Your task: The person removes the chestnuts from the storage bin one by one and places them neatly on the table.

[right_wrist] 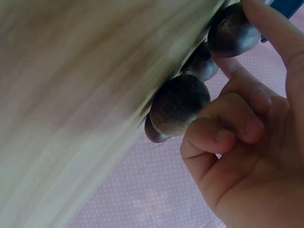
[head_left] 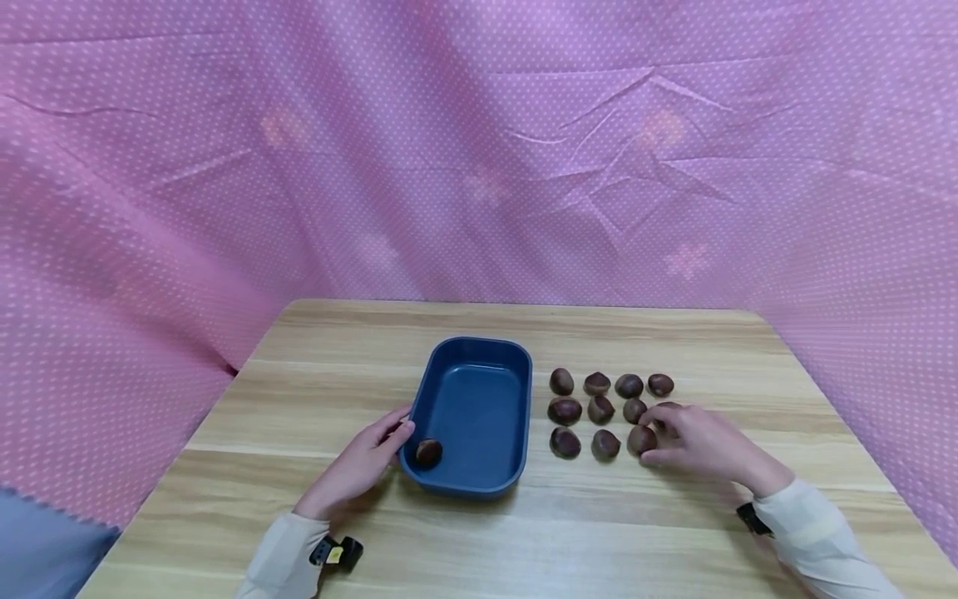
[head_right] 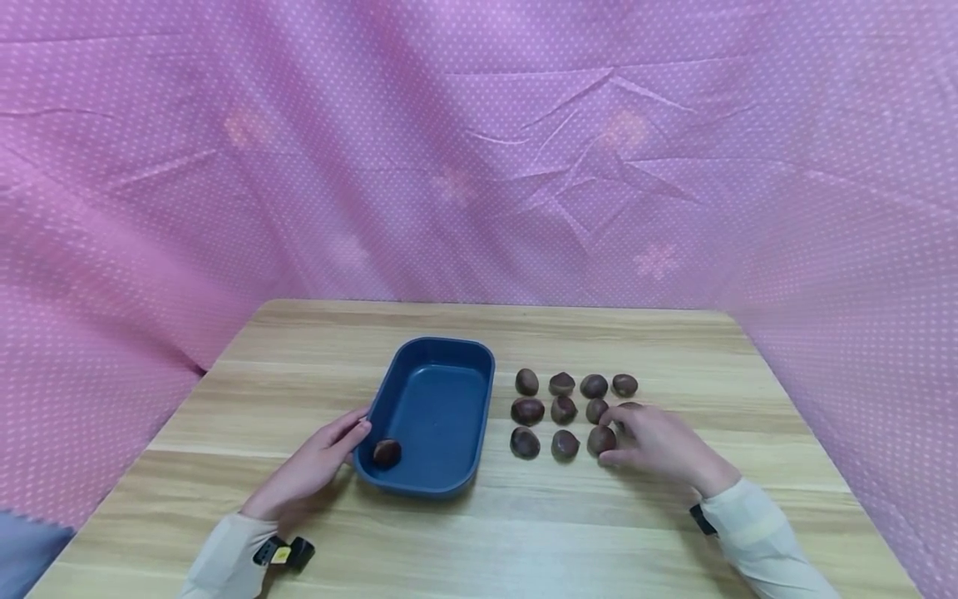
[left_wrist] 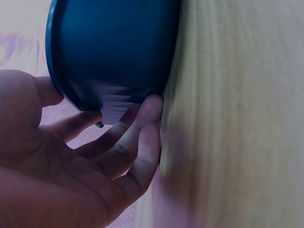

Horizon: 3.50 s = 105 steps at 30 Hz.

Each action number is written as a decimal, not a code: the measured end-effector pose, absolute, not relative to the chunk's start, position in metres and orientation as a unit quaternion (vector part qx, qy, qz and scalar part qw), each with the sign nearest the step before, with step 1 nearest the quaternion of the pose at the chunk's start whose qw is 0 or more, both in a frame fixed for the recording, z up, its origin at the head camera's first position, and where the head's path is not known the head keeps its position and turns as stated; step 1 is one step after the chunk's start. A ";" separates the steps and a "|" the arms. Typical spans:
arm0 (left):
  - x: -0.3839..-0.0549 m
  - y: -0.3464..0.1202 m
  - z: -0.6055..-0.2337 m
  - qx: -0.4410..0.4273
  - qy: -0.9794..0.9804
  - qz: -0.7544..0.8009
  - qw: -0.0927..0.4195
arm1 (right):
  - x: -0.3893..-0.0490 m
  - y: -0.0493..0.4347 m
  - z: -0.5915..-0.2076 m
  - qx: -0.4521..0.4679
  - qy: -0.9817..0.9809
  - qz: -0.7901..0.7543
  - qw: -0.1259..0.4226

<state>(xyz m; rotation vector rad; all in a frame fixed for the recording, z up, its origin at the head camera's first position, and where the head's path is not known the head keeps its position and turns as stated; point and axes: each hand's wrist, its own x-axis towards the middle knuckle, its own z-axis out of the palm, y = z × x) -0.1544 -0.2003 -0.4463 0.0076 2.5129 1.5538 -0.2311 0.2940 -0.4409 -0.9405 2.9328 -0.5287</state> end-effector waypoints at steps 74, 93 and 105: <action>-0.155 -0.201 -0.450 0.028 0.857 0.500 0.122 | -0.230 0.141 -0.382 -0.438 0.873 -0.214 0.028; -0.156 -0.202 -0.449 0.027 0.860 0.494 0.123 | -0.225 0.308 -0.417 -0.273 0.935 -0.225 0.004; -0.158 -0.199 -0.449 0.021 0.860 0.495 0.124 | -0.228 0.323 -0.436 -0.220 0.954 -0.202 0.038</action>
